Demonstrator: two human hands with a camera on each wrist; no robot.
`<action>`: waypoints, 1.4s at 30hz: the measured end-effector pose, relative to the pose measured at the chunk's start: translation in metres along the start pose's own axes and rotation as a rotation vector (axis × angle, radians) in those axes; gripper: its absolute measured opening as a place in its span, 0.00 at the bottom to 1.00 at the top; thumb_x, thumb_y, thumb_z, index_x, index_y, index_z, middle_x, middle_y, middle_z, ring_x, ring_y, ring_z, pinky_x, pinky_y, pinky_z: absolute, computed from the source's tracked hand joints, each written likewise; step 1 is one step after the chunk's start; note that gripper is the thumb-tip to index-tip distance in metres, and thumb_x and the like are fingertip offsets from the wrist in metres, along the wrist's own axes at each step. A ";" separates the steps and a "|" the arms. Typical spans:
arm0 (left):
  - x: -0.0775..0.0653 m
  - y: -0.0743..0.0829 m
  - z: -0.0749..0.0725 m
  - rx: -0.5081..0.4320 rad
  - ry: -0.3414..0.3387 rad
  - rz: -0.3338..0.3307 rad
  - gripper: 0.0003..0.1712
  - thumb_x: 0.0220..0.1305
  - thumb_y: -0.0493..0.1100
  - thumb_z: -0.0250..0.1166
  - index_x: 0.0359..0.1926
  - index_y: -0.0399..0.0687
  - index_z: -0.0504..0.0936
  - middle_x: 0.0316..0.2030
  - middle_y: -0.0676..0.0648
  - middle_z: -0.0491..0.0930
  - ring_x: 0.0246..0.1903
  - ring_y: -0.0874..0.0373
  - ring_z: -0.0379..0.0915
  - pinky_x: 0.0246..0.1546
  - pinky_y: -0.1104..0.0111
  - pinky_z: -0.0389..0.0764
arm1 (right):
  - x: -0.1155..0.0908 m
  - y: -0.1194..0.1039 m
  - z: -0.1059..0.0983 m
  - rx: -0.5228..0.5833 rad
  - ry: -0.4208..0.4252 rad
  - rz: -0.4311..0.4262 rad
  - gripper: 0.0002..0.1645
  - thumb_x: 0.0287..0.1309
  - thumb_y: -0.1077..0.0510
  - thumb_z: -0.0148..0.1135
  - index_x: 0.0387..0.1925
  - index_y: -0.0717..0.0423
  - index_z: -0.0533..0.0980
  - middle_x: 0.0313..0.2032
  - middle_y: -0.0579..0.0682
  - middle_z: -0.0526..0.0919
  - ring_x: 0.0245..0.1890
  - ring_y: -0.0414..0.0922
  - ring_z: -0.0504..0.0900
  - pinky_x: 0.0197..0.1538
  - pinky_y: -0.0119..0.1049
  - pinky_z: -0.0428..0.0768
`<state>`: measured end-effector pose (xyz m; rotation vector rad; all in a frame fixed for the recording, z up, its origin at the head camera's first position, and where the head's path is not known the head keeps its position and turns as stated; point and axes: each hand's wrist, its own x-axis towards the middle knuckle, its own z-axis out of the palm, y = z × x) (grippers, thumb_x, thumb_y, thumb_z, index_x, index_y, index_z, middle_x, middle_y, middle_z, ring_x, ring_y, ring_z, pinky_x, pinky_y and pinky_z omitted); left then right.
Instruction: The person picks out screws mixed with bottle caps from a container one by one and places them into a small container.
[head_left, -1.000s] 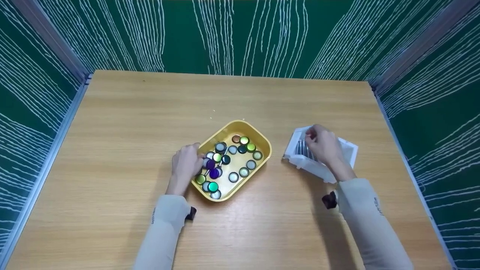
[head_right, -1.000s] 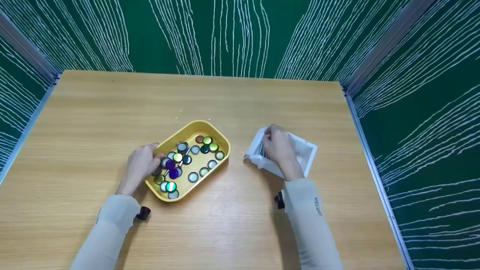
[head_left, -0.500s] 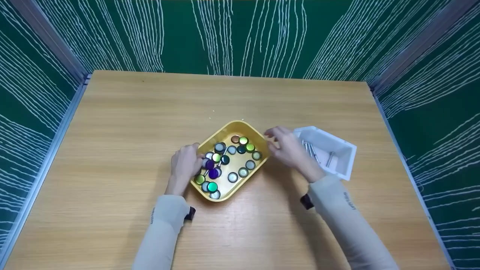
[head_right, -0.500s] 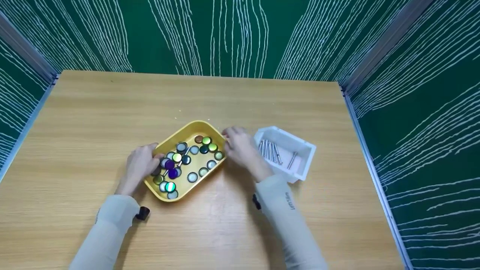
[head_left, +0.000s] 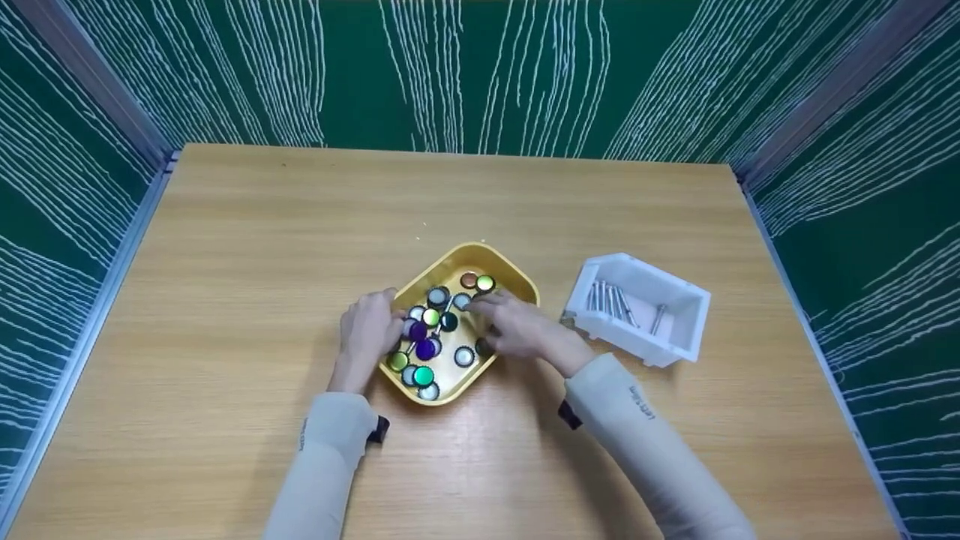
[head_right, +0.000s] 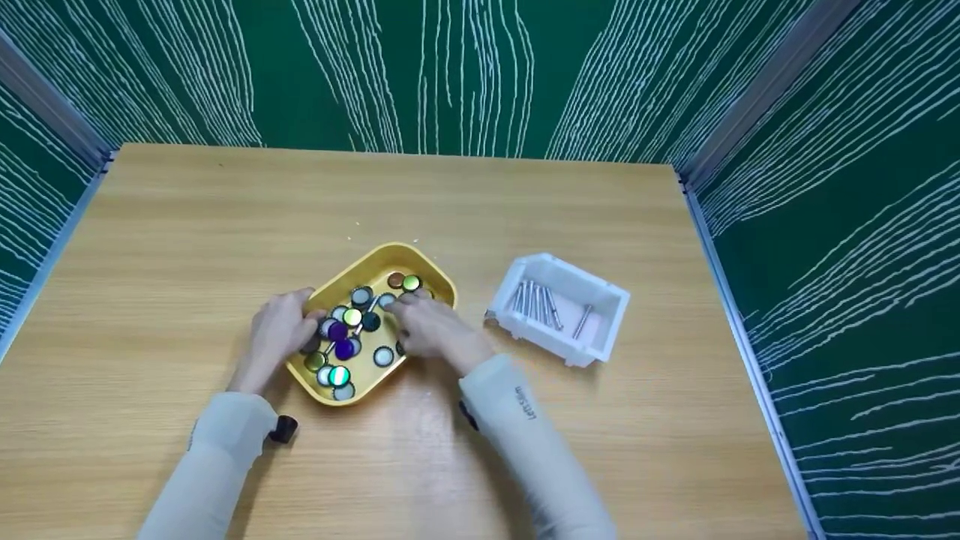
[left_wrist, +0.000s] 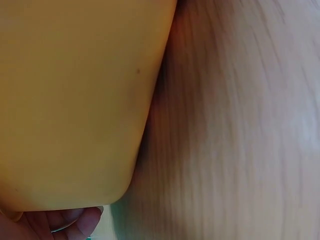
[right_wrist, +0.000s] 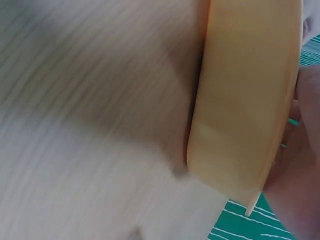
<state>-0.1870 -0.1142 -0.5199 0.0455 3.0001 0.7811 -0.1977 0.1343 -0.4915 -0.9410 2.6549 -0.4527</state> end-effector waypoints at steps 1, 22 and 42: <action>0.000 0.000 0.000 0.000 -0.001 -0.002 0.13 0.64 0.43 0.64 0.47 0.42 0.82 0.39 0.39 0.86 0.34 0.42 0.83 0.36 0.52 0.84 | 0.001 -0.002 0.001 0.004 -0.023 0.015 0.33 0.60 0.60 0.60 0.67 0.55 0.69 0.68 0.57 0.71 0.71 0.57 0.66 0.73 0.53 0.65; -0.004 -0.002 0.002 0.008 0.054 0.020 0.11 0.62 0.43 0.64 0.44 0.42 0.83 0.38 0.37 0.86 0.36 0.38 0.83 0.35 0.49 0.83 | 0.017 -0.018 0.018 -0.073 -0.111 0.063 0.34 0.67 0.58 0.49 0.74 0.44 0.60 0.77 0.47 0.56 0.75 0.55 0.57 0.73 0.58 0.62; -0.001 0.000 0.002 0.013 0.034 0.027 0.12 0.63 0.43 0.64 0.44 0.42 0.82 0.35 0.38 0.85 0.33 0.40 0.82 0.33 0.50 0.83 | 0.021 -0.013 0.020 -0.147 0.035 0.031 0.16 0.55 0.62 0.59 0.47 0.53 0.79 0.59 0.55 0.73 0.62 0.55 0.68 0.63 0.51 0.74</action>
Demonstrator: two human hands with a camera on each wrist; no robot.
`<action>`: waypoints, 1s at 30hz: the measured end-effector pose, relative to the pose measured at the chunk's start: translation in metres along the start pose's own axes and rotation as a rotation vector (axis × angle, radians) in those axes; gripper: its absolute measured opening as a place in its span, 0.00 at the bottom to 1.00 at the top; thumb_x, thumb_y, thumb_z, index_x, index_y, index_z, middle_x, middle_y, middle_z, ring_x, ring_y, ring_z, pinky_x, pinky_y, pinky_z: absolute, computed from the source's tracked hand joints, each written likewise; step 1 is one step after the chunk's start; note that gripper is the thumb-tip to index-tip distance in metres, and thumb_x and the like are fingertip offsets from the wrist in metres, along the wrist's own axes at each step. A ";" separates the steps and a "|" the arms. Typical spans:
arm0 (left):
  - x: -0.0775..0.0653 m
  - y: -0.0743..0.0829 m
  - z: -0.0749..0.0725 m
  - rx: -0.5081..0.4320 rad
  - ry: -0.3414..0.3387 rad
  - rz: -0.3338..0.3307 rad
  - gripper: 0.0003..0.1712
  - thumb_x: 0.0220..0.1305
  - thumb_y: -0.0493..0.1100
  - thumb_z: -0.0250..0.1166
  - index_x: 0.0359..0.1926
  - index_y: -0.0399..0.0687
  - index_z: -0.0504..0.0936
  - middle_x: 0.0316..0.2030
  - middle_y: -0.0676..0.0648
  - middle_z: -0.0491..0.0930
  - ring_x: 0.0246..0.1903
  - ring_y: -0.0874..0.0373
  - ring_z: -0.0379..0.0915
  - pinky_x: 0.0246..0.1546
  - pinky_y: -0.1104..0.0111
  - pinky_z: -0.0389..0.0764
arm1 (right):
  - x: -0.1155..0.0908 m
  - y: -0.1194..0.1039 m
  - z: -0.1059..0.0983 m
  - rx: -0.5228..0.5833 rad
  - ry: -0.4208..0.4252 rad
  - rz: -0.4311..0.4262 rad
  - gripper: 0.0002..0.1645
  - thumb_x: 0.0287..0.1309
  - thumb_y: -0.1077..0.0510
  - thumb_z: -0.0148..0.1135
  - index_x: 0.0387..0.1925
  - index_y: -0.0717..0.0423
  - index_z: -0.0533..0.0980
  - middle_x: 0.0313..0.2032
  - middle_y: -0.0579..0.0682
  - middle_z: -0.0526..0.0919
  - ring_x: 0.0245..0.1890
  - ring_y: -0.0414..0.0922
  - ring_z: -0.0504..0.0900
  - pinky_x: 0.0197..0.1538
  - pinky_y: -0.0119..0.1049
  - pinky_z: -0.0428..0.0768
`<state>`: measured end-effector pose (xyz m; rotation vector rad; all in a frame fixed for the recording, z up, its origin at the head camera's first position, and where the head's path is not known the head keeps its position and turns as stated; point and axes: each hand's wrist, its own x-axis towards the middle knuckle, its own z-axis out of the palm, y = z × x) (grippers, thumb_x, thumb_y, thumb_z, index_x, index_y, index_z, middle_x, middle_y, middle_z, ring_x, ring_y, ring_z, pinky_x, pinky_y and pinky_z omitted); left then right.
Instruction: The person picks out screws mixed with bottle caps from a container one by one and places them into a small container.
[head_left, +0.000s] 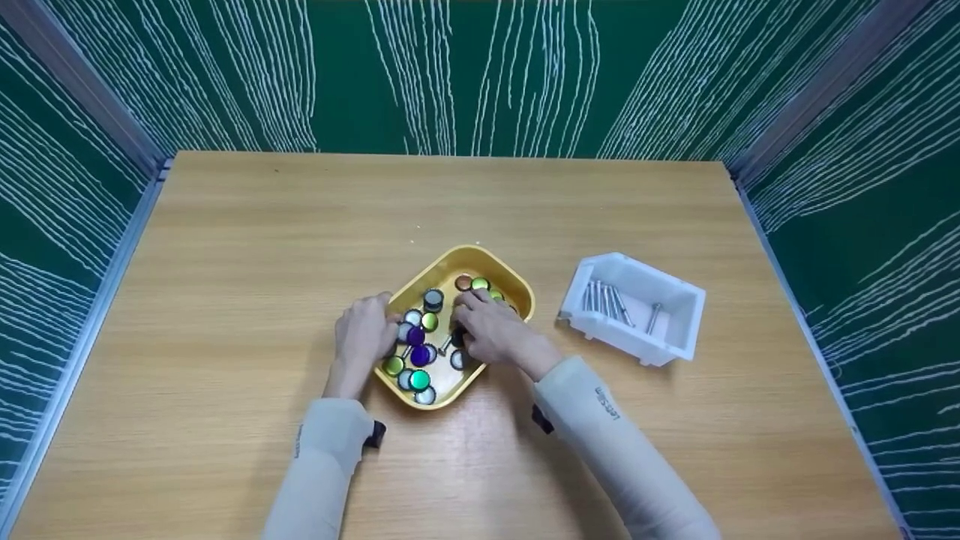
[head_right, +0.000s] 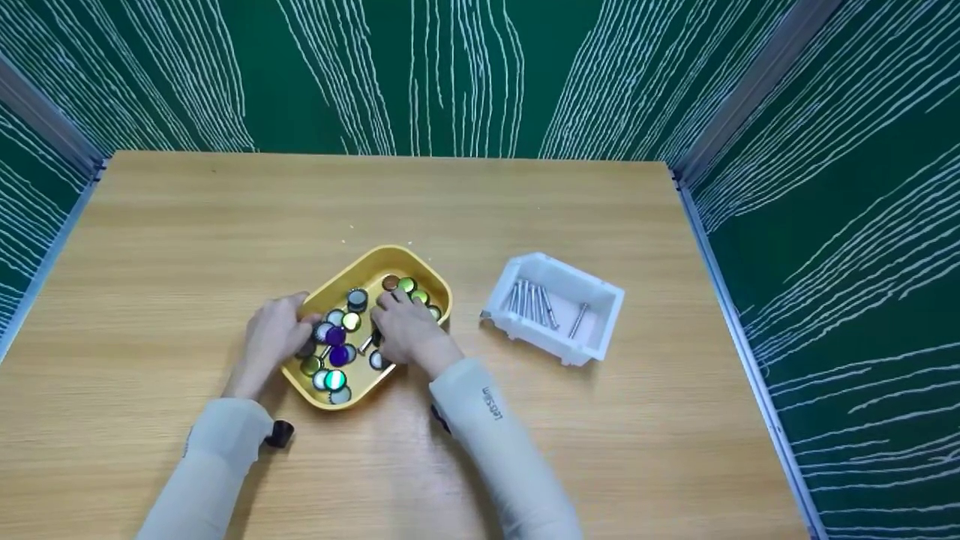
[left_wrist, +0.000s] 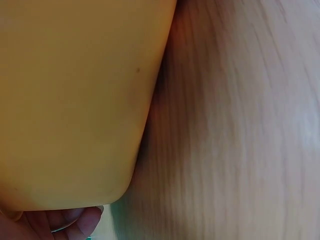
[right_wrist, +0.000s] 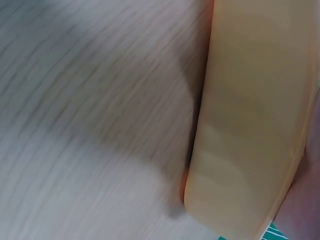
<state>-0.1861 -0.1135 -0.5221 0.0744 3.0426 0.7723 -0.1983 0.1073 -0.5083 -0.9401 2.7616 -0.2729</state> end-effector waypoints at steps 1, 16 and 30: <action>0.000 0.000 0.000 0.002 -0.001 -0.002 0.12 0.63 0.43 0.64 0.45 0.42 0.82 0.36 0.37 0.85 0.34 0.39 0.82 0.33 0.50 0.83 | 0.000 0.000 0.000 0.011 0.011 0.009 0.14 0.55 0.63 0.58 0.44 0.53 0.80 0.56 0.55 0.76 0.60 0.55 0.70 0.61 0.51 0.75; 0.000 -0.003 -0.001 -0.003 -0.018 -0.019 0.12 0.64 0.44 0.63 0.44 0.42 0.81 0.36 0.38 0.85 0.31 0.41 0.81 0.32 0.51 0.83 | 0.003 -0.012 0.000 -0.041 -0.075 0.135 0.10 0.53 0.59 0.66 0.39 0.45 0.81 0.42 0.52 0.79 0.46 0.54 0.80 0.46 0.52 0.80; 0.000 0.000 0.000 -0.014 -0.027 -0.023 0.12 0.64 0.45 0.63 0.45 0.42 0.81 0.33 0.39 0.84 0.30 0.43 0.81 0.32 0.53 0.83 | 0.002 -0.015 -0.002 -0.073 -0.087 0.093 0.10 0.53 0.63 0.66 0.38 0.53 0.78 0.41 0.55 0.79 0.44 0.54 0.80 0.45 0.48 0.83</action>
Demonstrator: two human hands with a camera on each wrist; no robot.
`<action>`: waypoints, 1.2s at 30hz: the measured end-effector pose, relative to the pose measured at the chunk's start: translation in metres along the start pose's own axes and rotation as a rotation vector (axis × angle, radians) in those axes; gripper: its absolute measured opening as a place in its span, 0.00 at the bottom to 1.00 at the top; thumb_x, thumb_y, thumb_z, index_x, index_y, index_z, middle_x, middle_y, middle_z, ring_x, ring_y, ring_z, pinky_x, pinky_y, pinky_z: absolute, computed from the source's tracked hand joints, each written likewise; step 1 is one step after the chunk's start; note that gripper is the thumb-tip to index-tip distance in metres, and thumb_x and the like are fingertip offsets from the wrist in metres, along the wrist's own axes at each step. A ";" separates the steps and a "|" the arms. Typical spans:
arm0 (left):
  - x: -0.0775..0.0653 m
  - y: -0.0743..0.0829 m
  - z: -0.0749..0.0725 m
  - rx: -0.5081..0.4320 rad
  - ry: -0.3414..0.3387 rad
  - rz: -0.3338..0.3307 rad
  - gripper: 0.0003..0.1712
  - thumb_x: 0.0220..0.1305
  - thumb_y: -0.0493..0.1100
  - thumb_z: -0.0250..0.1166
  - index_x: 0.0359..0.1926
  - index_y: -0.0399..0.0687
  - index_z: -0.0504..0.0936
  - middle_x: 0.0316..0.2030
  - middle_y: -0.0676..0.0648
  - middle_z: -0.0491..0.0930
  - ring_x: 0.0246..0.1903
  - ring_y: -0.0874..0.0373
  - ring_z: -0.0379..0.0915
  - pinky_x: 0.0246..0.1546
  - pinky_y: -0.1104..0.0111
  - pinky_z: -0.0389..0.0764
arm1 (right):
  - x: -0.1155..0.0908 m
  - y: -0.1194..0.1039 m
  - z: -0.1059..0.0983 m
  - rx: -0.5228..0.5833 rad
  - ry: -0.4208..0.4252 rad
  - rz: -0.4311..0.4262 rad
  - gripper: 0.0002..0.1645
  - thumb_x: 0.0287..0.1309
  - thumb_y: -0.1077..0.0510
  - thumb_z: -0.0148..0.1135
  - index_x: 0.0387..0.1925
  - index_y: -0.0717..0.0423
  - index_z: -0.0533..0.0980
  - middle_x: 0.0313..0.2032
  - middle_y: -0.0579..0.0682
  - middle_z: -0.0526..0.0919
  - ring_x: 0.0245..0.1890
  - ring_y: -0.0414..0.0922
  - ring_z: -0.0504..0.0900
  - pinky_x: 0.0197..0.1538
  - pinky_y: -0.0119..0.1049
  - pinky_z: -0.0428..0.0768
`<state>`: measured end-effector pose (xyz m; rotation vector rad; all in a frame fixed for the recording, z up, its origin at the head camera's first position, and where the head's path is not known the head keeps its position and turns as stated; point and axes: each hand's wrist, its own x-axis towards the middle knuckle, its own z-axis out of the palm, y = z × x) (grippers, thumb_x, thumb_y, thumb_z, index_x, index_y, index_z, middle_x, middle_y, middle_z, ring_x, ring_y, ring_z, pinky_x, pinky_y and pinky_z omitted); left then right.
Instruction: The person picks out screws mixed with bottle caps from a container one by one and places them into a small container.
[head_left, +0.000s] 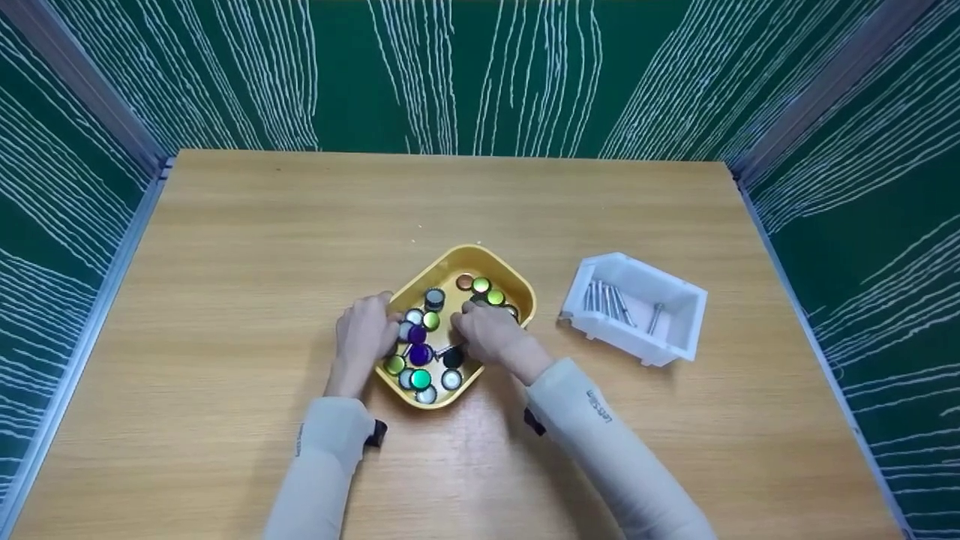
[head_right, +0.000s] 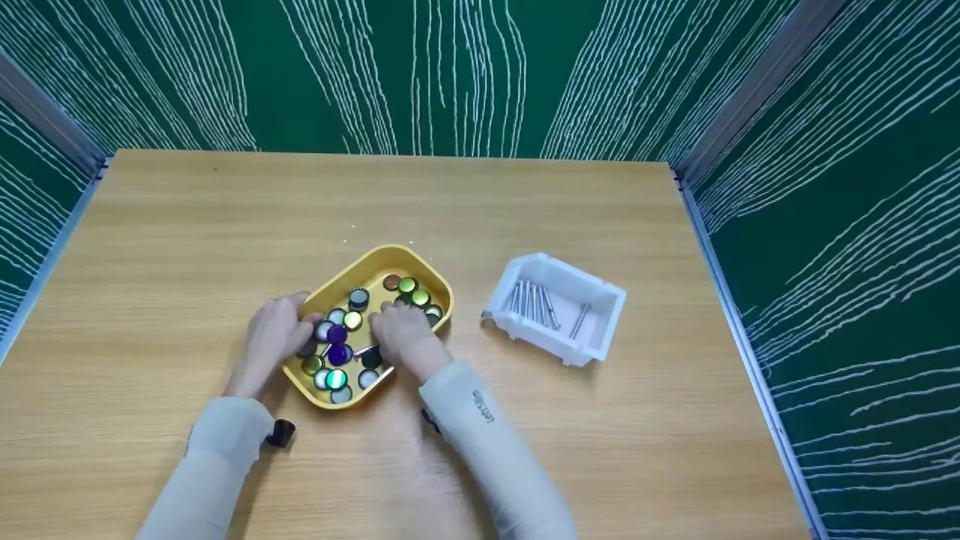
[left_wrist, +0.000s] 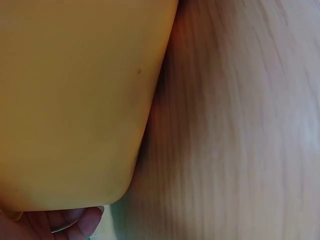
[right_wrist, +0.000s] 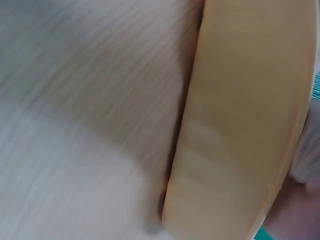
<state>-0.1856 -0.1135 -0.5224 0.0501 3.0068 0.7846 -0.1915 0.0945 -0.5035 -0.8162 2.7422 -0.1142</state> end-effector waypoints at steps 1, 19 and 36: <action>0.000 0.000 0.000 0.004 0.006 0.000 0.12 0.64 0.45 0.63 0.45 0.42 0.81 0.34 0.38 0.85 0.31 0.41 0.81 0.33 0.52 0.83 | 0.000 0.000 0.001 0.027 -0.006 0.010 0.09 0.54 0.63 0.66 0.38 0.53 0.79 0.41 0.55 0.80 0.44 0.54 0.81 0.46 0.48 0.83; 0.001 -0.002 0.001 0.017 0.016 0.008 0.10 0.64 0.45 0.63 0.41 0.43 0.80 0.34 0.39 0.85 0.32 0.40 0.82 0.32 0.51 0.83 | -0.001 -0.001 0.000 0.027 0.055 0.049 0.11 0.53 0.68 0.65 0.39 0.57 0.77 0.37 0.57 0.84 0.40 0.55 0.83 0.44 0.48 0.83; 0.001 0.000 0.001 0.030 0.021 0.008 0.10 0.63 0.44 0.65 0.41 0.43 0.81 0.36 0.38 0.85 0.35 0.37 0.82 0.33 0.49 0.82 | -0.005 0.009 -0.002 0.315 0.178 0.065 0.04 0.59 0.64 0.63 0.36 0.61 0.81 0.36 0.57 0.86 0.40 0.58 0.84 0.46 0.53 0.82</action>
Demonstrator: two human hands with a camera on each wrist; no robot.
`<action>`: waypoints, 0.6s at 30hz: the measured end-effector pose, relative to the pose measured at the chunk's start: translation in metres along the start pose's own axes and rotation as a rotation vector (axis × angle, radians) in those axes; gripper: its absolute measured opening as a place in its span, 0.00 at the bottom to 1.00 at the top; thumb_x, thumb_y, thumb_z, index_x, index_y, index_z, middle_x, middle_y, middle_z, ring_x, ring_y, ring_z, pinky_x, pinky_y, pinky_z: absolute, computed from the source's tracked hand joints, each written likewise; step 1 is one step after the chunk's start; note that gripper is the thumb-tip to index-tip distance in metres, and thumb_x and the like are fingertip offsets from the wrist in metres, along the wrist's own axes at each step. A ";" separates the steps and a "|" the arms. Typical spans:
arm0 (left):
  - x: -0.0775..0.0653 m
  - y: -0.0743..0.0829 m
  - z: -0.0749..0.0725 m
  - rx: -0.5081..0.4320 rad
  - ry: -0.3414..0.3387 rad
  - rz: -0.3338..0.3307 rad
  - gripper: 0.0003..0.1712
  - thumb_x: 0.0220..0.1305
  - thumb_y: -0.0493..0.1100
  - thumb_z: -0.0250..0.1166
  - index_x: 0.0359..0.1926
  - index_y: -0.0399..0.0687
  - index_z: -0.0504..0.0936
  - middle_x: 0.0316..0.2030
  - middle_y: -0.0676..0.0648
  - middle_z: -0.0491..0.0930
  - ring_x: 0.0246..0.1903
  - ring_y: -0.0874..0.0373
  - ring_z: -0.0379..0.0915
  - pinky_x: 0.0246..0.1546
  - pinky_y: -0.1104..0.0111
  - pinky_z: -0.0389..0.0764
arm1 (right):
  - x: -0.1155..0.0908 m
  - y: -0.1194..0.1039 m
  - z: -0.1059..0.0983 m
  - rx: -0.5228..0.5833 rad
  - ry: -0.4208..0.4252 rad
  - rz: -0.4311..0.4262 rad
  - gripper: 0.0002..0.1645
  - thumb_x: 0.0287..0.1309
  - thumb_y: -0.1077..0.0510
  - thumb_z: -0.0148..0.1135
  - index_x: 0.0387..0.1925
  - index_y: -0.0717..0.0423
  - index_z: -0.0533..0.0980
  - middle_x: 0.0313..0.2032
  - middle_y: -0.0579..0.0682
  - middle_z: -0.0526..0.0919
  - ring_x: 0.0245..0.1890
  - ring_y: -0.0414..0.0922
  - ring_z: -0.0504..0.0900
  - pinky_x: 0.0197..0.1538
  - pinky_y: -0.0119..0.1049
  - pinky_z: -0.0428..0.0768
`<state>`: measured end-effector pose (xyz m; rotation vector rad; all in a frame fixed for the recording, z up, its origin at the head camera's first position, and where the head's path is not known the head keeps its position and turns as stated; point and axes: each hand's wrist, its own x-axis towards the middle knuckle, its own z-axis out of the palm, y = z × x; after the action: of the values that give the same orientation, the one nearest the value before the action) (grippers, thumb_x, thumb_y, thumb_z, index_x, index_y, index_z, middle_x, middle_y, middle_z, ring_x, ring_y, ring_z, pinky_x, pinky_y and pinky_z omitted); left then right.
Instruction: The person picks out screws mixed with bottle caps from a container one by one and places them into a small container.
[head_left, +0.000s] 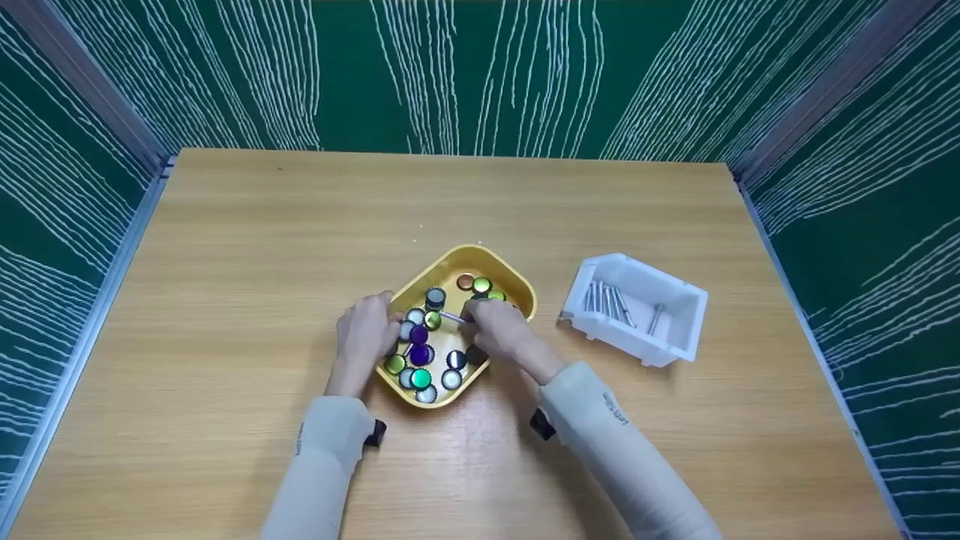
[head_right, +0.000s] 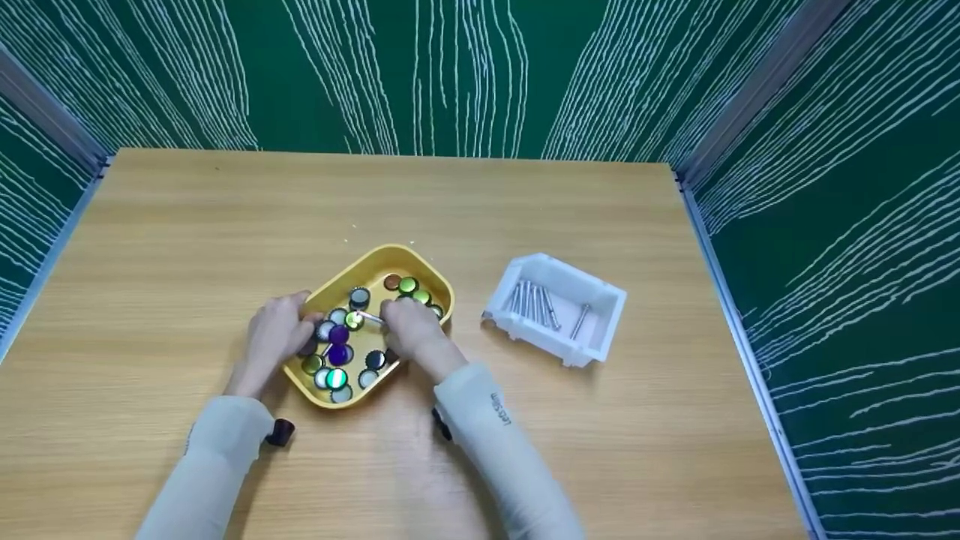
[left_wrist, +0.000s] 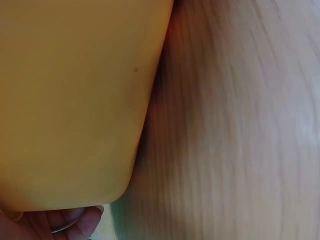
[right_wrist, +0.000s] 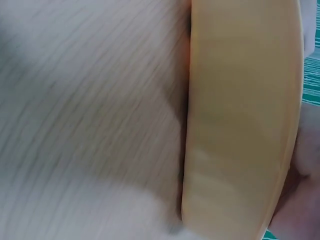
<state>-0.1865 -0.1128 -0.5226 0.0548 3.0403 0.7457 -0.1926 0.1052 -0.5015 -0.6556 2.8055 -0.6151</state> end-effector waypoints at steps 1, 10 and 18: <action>0.000 0.000 0.000 -0.005 -0.002 -0.001 0.10 0.63 0.44 0.64 0.41 0.43 0.81 0.36 0.38 0.85 0.35 0.38 0.82 0.33 0.49 0.82 | 0.000 0.001 -0.001 0.026 0.005 0.002 0.05 0.60 0.64 0.63 0.37 0.61 0.81 0.36 0.57 0.86 0.41 0.57 0.84 0.47 0.52 0.82; 0.000 0.000 -0.001 -0.010 -0.002 -0.002 0.09 0.63 0.43 0.64 0.42 0.43 0.82 0.36 0.39 0.86 0.33 0.40 0.83 0.34 0.50 0.83 | -0.003 0.008 -0.007 0.245 0.106 0.017 0.06 0.62 0.64 0.62 0.40 0.61 0.80 0.36 0.55 0.87 0.37 0.49 0.82 0.45 0.44 0.83; 0.000 0.000 -0.001 -0.017 0.003 0.000 0.11 0.63 0.43 0.64 0.44 0.43 0.82 0.36 0.39 0.86 0.34 0.40 0.83 0.34 0.51 0.83 | -0.007 0.012 -0.021 0.406 0.150 0.043 0.07 0.62 0.65 0.62 0.41 0.64 0.79 0.36 0.57 0.87 0.35 0.49 0.85 0.40 0.38 0.84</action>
<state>-0.1860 -0.1133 -0.5219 0.0540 3.0367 0.7721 -0.1963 0.1256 -0.4875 -0.4837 2.6878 -1.2255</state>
